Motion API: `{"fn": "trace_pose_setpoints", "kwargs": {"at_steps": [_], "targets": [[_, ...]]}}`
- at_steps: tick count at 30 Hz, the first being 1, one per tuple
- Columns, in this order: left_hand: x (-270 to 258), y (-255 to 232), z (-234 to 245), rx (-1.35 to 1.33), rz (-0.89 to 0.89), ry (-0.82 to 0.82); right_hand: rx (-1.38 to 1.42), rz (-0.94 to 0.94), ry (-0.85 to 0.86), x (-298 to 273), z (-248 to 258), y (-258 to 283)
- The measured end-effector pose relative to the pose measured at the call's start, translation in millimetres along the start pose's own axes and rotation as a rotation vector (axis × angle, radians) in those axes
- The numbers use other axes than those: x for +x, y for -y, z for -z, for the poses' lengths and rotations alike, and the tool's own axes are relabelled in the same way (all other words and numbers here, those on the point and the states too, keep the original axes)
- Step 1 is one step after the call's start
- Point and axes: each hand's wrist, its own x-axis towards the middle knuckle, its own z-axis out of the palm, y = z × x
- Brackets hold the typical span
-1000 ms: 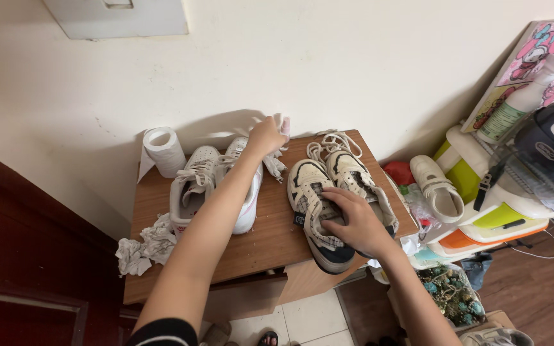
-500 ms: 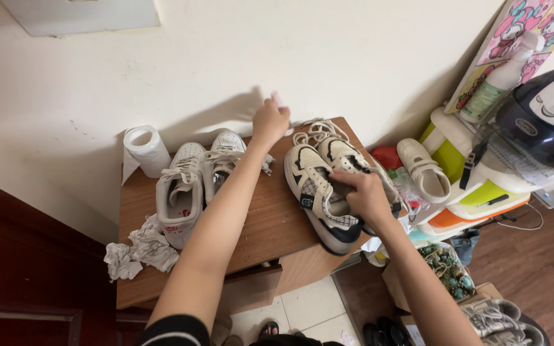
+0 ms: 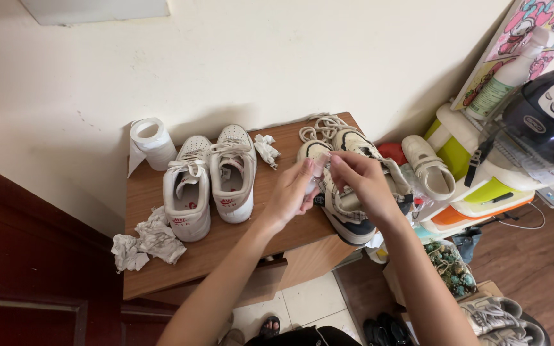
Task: The person removes the laces from a pair of sneakers, then wipes the shoes with a tissue. The shoes are placed on a wooden table next to other items.
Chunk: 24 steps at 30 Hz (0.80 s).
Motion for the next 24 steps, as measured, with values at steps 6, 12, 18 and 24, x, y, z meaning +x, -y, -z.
{"fn": "trace_pose_setpoints", "kwargs": {"at_steps": [6,12,18,24], "targets": [[0.6,0.4,-4.8,-0.117,0.164,0.025,0.258,-0.023,-0.071,8.0,-15.7,-1.6],[3.9,-17.3,-7.4,-0.205,0.211,0.093,0.51,0.053,-0.193,10.1,-22.9,-1.9],[9.0,-24.6,-10.5,-0.221,0.21,0.117,0.548,0.123,-0.254,11.9,-25.4,-16.4],[-45.2,-21.5,-15.8,-0.32,0.293,0.15,0.793,0.432,-0.4,28.1,71.5,28.7]]}}
